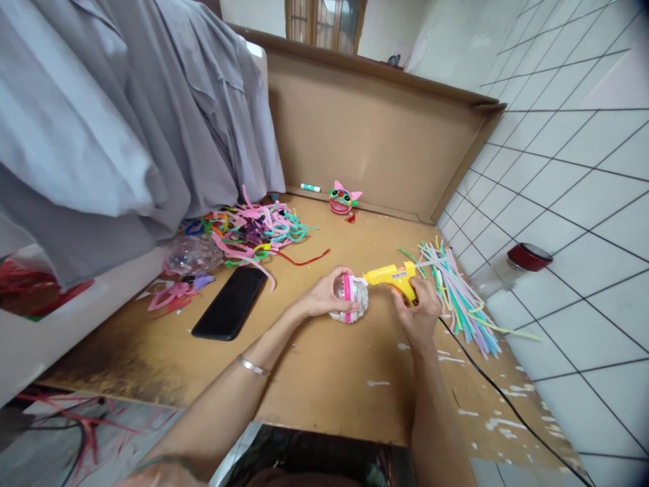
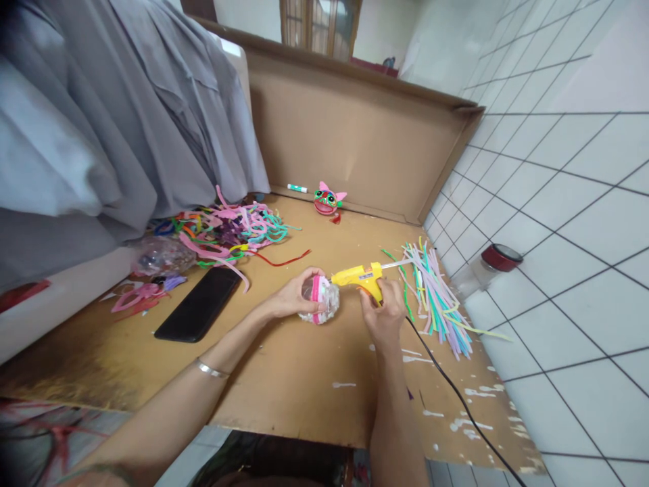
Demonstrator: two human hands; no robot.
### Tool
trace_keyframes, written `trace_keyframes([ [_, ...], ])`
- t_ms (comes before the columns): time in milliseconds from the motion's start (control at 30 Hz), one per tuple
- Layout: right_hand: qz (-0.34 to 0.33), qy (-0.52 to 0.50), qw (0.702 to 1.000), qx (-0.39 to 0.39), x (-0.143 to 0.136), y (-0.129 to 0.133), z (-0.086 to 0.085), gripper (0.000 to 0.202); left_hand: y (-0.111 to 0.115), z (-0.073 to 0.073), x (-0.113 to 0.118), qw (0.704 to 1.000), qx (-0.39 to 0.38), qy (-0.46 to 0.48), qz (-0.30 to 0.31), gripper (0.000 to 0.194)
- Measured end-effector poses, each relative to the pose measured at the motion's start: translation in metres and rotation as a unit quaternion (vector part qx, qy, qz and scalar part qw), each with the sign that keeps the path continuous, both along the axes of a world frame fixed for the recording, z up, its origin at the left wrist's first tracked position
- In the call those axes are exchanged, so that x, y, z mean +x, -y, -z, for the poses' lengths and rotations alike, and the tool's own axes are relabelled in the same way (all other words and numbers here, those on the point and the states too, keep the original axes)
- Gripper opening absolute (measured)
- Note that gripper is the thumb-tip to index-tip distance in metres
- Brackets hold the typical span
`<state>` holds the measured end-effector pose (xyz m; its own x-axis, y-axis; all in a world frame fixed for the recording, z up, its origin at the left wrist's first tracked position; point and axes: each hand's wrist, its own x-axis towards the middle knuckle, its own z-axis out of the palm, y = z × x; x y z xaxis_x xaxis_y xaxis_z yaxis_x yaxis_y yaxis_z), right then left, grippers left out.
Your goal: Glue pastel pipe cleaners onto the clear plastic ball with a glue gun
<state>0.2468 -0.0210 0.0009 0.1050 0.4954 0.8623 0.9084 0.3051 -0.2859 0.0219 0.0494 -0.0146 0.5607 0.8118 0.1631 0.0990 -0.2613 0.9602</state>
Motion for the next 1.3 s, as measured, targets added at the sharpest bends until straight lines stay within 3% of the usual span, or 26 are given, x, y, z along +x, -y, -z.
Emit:
trace_keyframes([
  [1300,0.013,-0.007,1.000,-0.012,-0.0024,0.0024,-0.0015,0.017,-0.0007,0.0002,-0.0016,1.000,0.013,-0.013,0.001,0.069],
])
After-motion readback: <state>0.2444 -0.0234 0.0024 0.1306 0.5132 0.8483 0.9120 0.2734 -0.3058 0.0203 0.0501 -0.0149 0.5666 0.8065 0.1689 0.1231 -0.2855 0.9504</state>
